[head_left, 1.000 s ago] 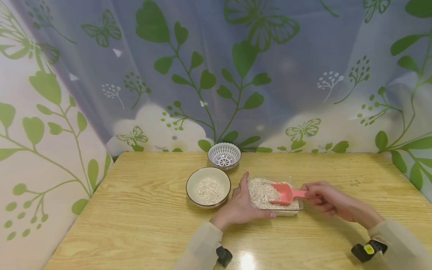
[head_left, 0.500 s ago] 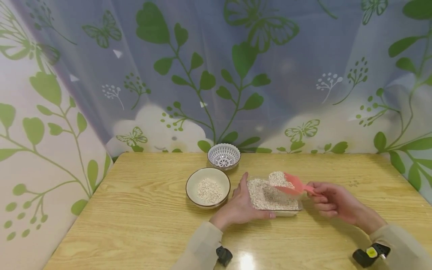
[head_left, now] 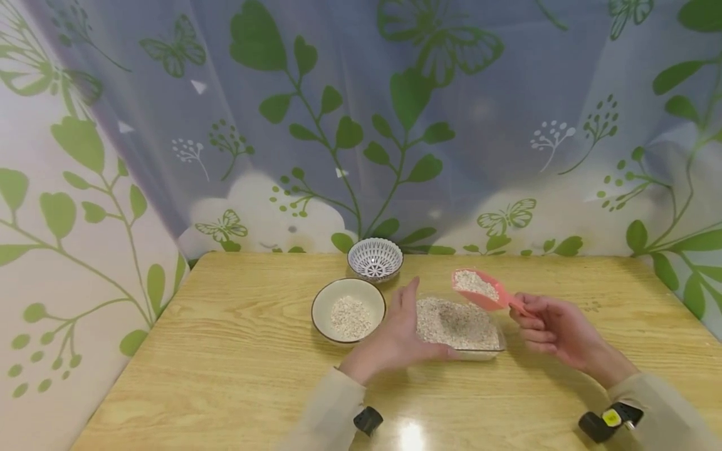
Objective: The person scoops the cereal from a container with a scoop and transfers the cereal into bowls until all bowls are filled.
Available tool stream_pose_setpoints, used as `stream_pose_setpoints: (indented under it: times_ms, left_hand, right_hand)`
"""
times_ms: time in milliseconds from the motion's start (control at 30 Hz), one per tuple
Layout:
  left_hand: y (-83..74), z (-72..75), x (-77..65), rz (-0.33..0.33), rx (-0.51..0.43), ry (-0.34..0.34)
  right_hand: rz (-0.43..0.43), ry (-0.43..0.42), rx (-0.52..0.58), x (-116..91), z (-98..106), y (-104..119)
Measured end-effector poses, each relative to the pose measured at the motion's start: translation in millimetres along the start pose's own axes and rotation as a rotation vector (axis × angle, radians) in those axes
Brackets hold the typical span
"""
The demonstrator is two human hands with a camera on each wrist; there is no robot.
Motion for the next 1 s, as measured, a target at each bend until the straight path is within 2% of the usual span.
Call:
stream_pose_setpoints:
  times_ms: [167, 300, 433, 600, 767, 1000]
  left_hand:
    - [-9.0, 20.7, -13.6, -0.069, 0.033, -0.011]
    - [-3.9, 41.9, -26.9, -0.089, 0.048, -0.055]
    - [12.5, 64.1, -39.5, -0.089, 0.027, -0.128]
    - [40.8, 85.0, -53.0, -0.079, -0.026, -0.198]
    - [64.6, 96.9, -65.1, -0.052, -0.042, -0.231]
    - [89.4, 104.2, -74.8, -0.019, -0.061, -0.257]
  right_hand:
    - [-0.003, -0.021, -0.056, 2, -2, 7]
    - [-0.014, -0.039, -0.12, 5, -5, 12]
    - [-0.03, -0.072, -0.2, 8, -6, 18]
    - [-0.035, -0.077, -0.237, 12, -9, 23]
    - [-0.045, -0.082, -0.261, 19, -11, 25]
    - [-0.094, -0.184, -0.359, 30, -8, 28]
Point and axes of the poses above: each hand's wrist, its own x-axis towards the middle knuckle, its own z-axis out of the back of the hand, y = z × x, the point moved 9 cm from there along x, towards the middle knuckle, and after that the axes turned 15 degrees about y, right-handed, at the moved point
